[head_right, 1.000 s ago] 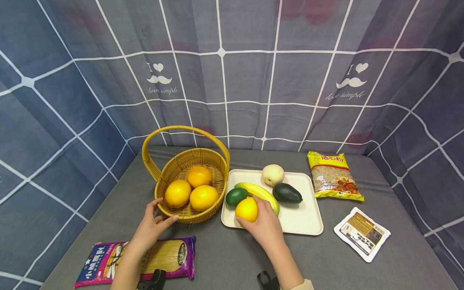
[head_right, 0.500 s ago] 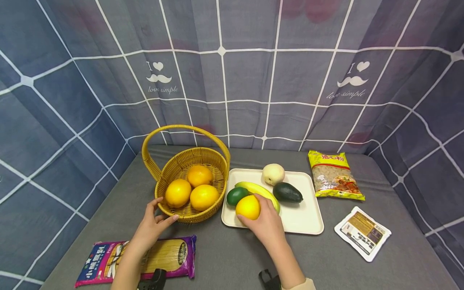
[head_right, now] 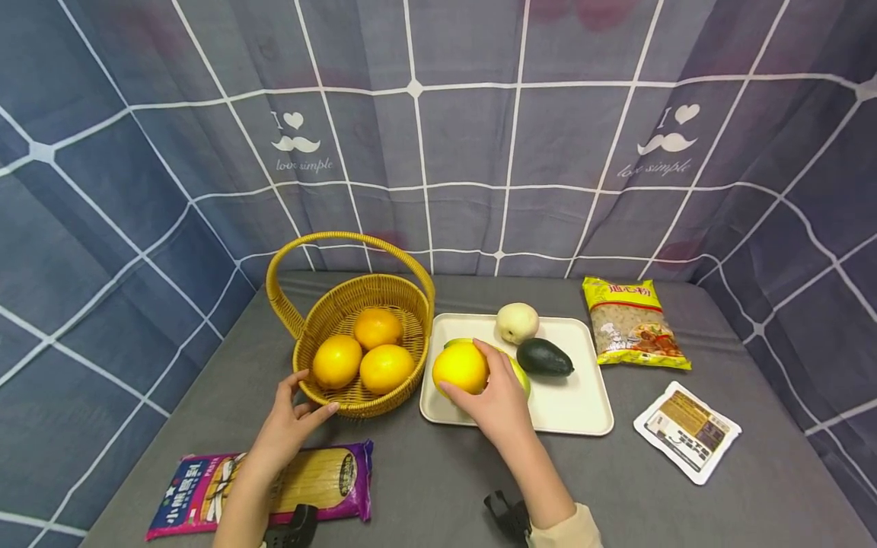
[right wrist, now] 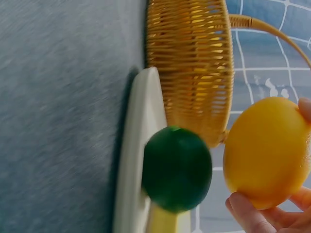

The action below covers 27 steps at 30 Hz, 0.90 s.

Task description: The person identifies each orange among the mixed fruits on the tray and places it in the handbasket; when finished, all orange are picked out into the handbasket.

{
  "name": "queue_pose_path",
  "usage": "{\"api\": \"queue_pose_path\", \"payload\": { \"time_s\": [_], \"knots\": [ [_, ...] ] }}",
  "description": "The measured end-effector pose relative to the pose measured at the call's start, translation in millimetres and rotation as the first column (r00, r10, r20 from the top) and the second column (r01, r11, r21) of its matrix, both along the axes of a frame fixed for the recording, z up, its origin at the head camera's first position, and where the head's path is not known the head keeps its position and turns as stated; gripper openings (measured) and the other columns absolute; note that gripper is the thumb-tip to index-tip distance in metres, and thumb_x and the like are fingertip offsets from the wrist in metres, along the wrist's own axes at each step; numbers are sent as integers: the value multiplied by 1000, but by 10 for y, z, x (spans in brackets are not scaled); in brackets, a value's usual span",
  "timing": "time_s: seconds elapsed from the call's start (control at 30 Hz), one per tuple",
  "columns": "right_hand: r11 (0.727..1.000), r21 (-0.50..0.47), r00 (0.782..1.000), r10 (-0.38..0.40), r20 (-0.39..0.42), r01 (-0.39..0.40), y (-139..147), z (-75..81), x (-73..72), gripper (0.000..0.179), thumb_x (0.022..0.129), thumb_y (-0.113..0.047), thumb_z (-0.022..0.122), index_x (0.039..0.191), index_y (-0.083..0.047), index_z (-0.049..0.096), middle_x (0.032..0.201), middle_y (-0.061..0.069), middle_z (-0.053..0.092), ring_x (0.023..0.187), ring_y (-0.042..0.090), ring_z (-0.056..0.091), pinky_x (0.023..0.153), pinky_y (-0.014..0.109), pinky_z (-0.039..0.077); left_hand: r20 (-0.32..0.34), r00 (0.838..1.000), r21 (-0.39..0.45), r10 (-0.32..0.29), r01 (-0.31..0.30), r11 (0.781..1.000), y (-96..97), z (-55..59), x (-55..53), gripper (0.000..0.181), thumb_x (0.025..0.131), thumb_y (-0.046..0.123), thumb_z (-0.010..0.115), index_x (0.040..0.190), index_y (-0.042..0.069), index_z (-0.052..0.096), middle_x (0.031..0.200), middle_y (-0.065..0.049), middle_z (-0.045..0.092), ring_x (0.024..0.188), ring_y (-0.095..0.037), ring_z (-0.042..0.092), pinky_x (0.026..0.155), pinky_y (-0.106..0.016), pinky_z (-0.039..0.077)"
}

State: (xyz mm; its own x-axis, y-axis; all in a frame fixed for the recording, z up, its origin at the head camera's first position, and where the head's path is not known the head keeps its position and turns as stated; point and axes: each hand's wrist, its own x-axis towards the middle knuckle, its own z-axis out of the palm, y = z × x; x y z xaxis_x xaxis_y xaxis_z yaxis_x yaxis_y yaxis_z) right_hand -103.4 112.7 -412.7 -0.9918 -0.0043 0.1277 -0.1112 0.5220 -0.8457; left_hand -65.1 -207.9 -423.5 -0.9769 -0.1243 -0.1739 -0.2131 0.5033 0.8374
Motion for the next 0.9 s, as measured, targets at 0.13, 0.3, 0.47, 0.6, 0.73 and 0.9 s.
{"api": "queue_pose_path", "payload": {
  "time_s": [0.13,0.3,0.47,0.6,0.73,0.9],
  "knots": [
    [1000,-24,999,16,-43,-17,-62,76,-15,81,71,-36,86,139,-15,48,137,8,50,118,27,50,97,47,42,0,1000,0,5,-5,1000,5,-11,-15,96,83,52,71,150,18,12,154,-28,15,129,-49,39,96,-61,40],
    [995,-82,998,44,-51,-48,-174,138,-25,81,70,-36,87,139,-17,48,134,4,52,109,25,56,91,41,47,5,1000,9,7,-7,1000,8,-11,-17,96,82,52,71,150,19,12,154,-28,15,130,-48,38,96,-61,39],
    [976,-195,995,97,-15,-98,-315,190,-71,82,70,-34,87,139,-17,47,135,4,49,102,28,58,82,39,53,1,1000,19,-1,1,1000,1,-6,-10,95,84,50,71,150,17,11,155,-28,11,130,-49,37,96,-61,40],
    [970,-206,991,130,-29,-133,-435,218,-152,80,71,-36,87,139,-16,48,135,3,50,109,25,55,88,40,51,4,1000,26,-2,2,1000,-2,-7,-15,92,86,45,71,151,17,11,155,-29,10,131,-50,36,96,-62,39],
    [967,-203,988,151,-38,-155,-553,241,-225,80,71,-39,86,139,-16,49,136,2,50,111,24,54,92,43,49,3,1000,28,-6,6,1000,1,-16,-19,91,87,43,70,151,17,10,156,-28,9,131,-50,35,96,-62,39],
    [967,-173,982,179,-62,-187,-705,273,-317,80,73,-41,84,139,-15,49,137,4,50,110,25,55,91,44,49,-3,1000,30,-5,5,1000,7,-16,-13,94,85,48,71,150,17,11,156,-26,6,131,-50,36,96,-61,40]
  ]
}}
